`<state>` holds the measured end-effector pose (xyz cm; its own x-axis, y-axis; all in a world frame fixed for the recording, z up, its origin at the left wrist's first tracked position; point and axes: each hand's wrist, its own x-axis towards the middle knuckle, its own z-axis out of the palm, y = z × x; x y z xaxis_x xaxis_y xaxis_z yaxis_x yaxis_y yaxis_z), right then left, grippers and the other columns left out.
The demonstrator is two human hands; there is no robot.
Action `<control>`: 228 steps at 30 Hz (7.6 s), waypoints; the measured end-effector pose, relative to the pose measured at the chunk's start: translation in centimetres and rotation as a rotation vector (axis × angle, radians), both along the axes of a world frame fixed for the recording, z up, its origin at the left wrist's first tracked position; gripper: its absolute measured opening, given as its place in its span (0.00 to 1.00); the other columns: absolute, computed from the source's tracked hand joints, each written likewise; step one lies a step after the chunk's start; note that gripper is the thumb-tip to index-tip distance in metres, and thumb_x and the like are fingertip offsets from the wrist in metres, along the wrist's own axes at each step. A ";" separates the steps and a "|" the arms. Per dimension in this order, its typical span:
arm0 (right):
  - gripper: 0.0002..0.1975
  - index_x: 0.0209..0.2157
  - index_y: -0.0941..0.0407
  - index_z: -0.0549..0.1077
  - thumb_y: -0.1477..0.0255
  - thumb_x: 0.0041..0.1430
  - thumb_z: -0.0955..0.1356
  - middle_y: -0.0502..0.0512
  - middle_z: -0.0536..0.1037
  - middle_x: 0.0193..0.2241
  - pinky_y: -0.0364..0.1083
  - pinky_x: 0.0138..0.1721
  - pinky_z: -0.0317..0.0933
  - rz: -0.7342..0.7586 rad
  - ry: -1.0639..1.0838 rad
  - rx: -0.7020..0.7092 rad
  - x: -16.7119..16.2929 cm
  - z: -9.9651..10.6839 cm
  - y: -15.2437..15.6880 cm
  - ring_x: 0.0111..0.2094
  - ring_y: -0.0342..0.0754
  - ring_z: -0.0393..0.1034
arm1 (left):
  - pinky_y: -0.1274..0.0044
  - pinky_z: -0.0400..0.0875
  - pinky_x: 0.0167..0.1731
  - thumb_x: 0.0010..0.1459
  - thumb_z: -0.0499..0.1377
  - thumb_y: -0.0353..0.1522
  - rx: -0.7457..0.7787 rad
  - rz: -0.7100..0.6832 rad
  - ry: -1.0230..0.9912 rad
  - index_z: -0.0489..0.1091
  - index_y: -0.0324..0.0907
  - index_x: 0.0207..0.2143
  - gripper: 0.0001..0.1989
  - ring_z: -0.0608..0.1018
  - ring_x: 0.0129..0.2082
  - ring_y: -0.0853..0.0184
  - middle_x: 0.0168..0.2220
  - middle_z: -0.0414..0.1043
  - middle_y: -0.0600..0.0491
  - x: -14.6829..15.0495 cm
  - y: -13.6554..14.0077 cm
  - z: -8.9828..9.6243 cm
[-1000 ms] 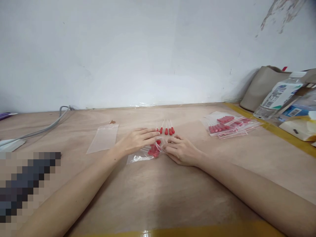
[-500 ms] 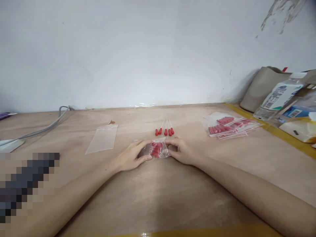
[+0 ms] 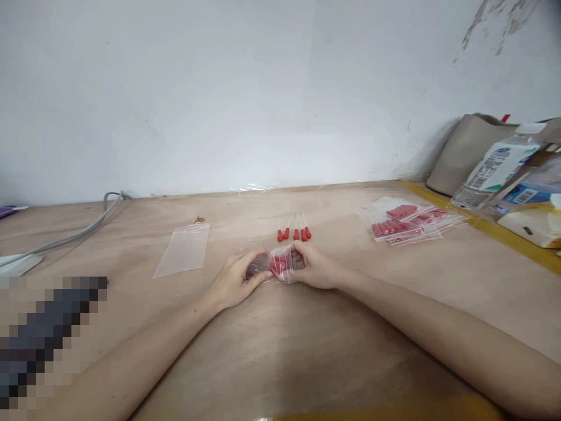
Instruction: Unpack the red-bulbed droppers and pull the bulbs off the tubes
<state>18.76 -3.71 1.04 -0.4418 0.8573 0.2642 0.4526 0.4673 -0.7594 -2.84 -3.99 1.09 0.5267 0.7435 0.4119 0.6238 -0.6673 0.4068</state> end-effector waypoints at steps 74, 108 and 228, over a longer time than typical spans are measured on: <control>0.22 0.41 0.58 0.69 0.69 0.41 0.72 0.57 0.68 0.36 0.47 0.34 0.68 -0.357 0.054 0.233 7.1 -1.7 5.0 0.33 0.45 0.68 | 0.70 0.68 0.41 0.57 0.52 0.41 -0.085 0.071 0.066 0.59 0.43 0.51 0.21 0.71 0.45 0.61 0.48 0.67 0.48 -0.1 -0.3 0.2; 0.03 0.28 0.57 0.68 0.75 0.48 0.67 0.50 0.72 0.25 0.41 0.27 0.56 -0.024 -0.137 0.233 -0.1 0.3 -0.4 0.26 0.42 0.64 | 0.70 0.70 0.35 0.56 0.51 0.40 -0.107 0.067 0.096 0.57 0.44 0.53 0.23 0.74 0.35 0.64 0.47 0.68 0.48 -0.1 -0.6 0.5; 0.14 0.38 0.61 0.62 0.69 0.60 0.52 0.64 0.71 0.32 0.52 0.37 0.58 -1.085 -0.125 0.366 11.7 6.1 4.9 0.36 0.54 0.67 | 0.54 0.49 0.50 0.56 0.42 0.50 0.013 0.765 0.339 0.65 0.44 0.49 0.28 0.55 0.56 0.46 0.55 0.56 0.42 -7.2 4.6 1.1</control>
<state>30.46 1.23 7.15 0.4411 0.6833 0.5818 0.8138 -0.0313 -0.5803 -10.04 0.61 2.15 -0.0241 0.9425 0.3333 0.9938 -0.0137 0.1106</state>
